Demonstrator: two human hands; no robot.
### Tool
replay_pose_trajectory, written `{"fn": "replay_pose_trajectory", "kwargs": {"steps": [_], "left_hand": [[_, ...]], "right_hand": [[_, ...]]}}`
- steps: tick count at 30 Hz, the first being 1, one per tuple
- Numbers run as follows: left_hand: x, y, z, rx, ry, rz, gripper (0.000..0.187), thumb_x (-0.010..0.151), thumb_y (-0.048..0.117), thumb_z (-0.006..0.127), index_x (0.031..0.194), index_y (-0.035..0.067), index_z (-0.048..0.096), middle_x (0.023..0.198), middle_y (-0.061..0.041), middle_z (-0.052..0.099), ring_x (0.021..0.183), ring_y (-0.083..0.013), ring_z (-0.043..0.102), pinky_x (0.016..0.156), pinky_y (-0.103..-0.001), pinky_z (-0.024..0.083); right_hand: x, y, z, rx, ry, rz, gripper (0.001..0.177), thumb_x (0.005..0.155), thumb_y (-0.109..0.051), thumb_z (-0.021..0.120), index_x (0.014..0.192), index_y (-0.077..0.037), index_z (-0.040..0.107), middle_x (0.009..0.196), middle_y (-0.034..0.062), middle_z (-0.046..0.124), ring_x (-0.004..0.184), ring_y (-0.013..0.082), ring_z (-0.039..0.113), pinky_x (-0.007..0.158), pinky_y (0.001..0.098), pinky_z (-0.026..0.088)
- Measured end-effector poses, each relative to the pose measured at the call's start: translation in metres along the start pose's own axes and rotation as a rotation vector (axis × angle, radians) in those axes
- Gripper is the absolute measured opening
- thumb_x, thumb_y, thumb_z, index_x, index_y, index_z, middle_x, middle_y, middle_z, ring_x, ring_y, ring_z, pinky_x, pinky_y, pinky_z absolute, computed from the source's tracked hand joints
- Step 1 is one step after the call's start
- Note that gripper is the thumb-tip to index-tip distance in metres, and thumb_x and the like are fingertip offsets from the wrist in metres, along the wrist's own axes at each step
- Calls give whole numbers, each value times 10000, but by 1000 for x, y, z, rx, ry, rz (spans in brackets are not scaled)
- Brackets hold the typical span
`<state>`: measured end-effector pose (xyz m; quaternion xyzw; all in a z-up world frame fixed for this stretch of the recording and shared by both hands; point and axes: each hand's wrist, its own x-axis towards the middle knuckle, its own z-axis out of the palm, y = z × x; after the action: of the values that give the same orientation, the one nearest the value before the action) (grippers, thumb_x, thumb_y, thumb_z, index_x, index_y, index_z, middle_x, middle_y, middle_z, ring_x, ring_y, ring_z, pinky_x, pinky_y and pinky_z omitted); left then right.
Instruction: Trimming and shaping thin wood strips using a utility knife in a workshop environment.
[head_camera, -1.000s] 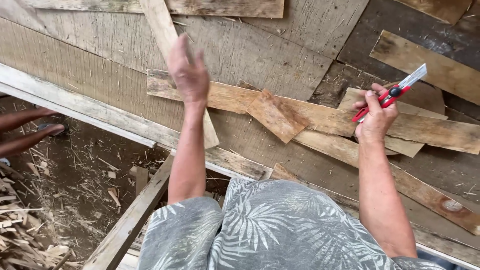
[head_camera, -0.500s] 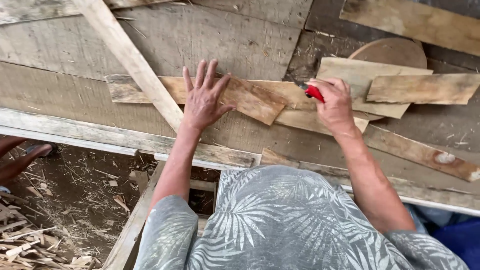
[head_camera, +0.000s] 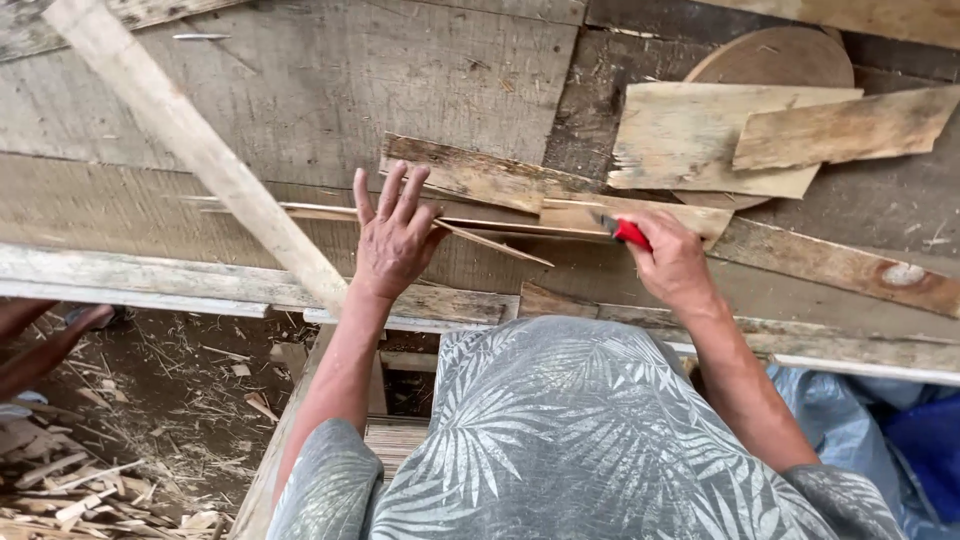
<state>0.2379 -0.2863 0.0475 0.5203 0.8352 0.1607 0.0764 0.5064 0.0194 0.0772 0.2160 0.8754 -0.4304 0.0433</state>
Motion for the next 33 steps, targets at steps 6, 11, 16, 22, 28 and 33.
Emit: {"fn": "replay_pose_trajectory", "kwargs": {"steps": [6, 11, 16, 22, 28, 33], "left_hand": [[0, 1, -13, 9, 12, 58, 373, 725, 272, 929, 1006, 229, 688, 1464, -22, 656, 1445, -334, 478, 1200, -740, 179], [-9, -5, -13, -12, -21, 80, 394, 714, 269, 921, 1030, 243, 687, 1445, -5, 676, 1453, -333, 478, 1208, -730, 151], [-16, -7, -7, 2, -29, 76, 375, 758, 256, 891, 1071, 253, 683, 1455, 1, 684, 1461, -343, 476, 1213, -729, 143], [-16, -13, -5, -4, -32, 88, 363, 775, 279, 876, 1079, 252, 679, 1458, 12, 687, 1481, -340, 464, 1228, -720, 135], [0, -17, -14, -112, -155, 155, 329, 945, 251, 850, 1189, 152, 653, 1498, -105, 631, 1549, -419, 309, 1194, -777, 68], [19, -13, -8, -105, -97, 49, 509, 653, 336, 941, 1066, 201, 676, 1465, -42, 661, 1496, -367, 447, 1273, -651, 168]], "right_hand": [[3, 37, -20, -17, 106, 132, 342, 870, 70, 770, 1169, -95, 756, 1071, 110, 750, 992, 365, 718, 896, 441, 556], [0, 35, -26, -141, 58, 149, 334, 824, -38, 858, 1126, -129, 750, 1013, 85, 745, 956, 349, 723, 870, 436, 567], [-14, 62, -48, -174, 25, 198, 266, 820, -78, 876, 1044, -102, 736, 916, 127, 730, 879, 388, 717, 815, 478, 571], [-21, 74, -135, -310, 184, 250, 249, 911, -20, 904, 1101, -93, 759, 953, 124, 680, 886, 388, 695, 832, 435, 554], [-3, 32, -166, -245, 46, 439, 108, 1095, 25, 741, 1014, 31, 670, 947, 137, 663, 779, 210, 606, 719, 357, 581], [-19, 43, -145, -19, -50, 557, 126, 881, 9, 759, 1003, 37, 745, 853, 271, 705, 789, 416, 661, 785, 498, 488]]}}
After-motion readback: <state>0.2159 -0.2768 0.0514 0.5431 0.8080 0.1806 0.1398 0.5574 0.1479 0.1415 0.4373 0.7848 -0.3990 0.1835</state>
